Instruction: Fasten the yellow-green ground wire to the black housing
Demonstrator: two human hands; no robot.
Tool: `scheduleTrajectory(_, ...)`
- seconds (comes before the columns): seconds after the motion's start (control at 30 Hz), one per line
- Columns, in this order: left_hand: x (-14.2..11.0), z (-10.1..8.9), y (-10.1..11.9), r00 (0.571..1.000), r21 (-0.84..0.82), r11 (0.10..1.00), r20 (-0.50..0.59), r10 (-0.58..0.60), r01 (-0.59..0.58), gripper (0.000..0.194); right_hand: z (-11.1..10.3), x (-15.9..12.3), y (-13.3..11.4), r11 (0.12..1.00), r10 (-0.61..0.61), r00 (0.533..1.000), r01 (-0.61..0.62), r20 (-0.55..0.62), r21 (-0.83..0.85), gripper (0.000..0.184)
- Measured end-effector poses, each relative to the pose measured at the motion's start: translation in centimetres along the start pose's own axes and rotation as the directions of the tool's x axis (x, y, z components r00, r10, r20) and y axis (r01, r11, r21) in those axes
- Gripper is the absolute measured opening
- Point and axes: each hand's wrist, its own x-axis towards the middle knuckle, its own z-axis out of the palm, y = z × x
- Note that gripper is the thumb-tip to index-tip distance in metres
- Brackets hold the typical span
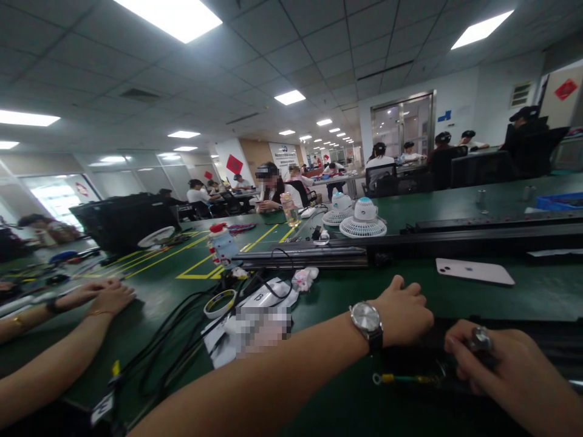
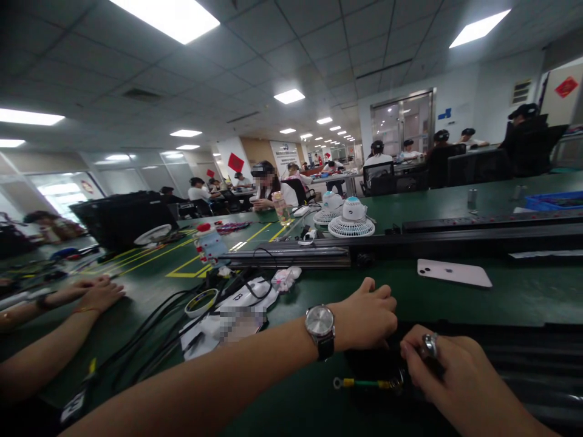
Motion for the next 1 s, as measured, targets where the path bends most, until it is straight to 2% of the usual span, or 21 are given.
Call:
scheduleTrajectory(0.1,0.0,-0.4,0.5,1.0,-0.005,1.0,0.02,0.002,-0.002,0.012,-0.2,0.1,-0.2,1.0,-0.022,1.0,0.022,-0.004,0.004,0.029)
scheduleTrajectory(0.27,0.4,-0.7,0.8,0.996,-0.021,1.0,0.084,-0.002,0.004,0.017,-0.1,0.0,-0.3,0.999,-0.038,0.999,0.038,-0.025,0.007,0.031)
scheduleTrajectory(0.5,1.0,-0.2,0.0,0.985,-0.057,0.997,0.167,0.053,-0.044,0.008,-0.2,-0.2,-0.1,1.0,0.009,1.0,-0.009,0.011,0.018,0.028)
scheduleTrajectory(0.67,1.1,-0.5,-0.4,0.976,-0.066,0.994,0.196,0.094,-0.083,0.007,-0.2,-0.3,0.5,0.998,0.054,0.998,-0.054,-0.009,0.024,0.026)
scheduleTrajectory(0.83,0.8,-0.9,-0.2,0.98,-0.086,0.991,0.166,0.111,-0.098,0.005,-0.6,-0.1,0.3,0.999,0.043,0.999,-0.043,-0.013,0.018,0.026)
scheduleTrajectory(1.0,0.5,-1.1,-0.7,0.998,-0.169,0.984,0.035,0.06,-0.053,0.004,-1.9,0.4,-0.9,0.994,0.082,0.996,-0.083,0.026,0.067,0.026)
